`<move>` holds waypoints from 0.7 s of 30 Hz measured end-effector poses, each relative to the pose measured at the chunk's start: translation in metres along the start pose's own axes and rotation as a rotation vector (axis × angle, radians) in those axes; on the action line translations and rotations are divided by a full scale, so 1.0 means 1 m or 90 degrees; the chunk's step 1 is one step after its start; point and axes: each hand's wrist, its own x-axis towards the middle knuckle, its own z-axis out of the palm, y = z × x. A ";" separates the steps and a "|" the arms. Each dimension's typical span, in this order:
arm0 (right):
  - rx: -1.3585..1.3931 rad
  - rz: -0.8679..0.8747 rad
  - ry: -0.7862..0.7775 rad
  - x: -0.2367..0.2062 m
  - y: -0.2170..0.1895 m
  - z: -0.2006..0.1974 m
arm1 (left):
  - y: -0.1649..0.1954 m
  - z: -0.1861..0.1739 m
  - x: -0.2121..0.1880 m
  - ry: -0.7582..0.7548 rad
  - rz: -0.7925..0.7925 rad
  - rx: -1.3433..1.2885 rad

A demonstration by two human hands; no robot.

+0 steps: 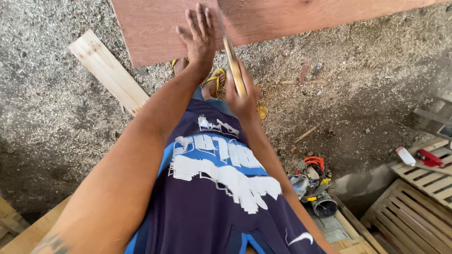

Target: The person measures and marks a plywood panel with a tape measure and pencil, saws the panel with a hand saw, then lifts the cut panel and positions it against a wooden frame structure.

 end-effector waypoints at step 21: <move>0.020 0.005 0.024 -0.009 -0.008 0.005 | -0.009 -0.016 0.004 -0.018 0.026 0.045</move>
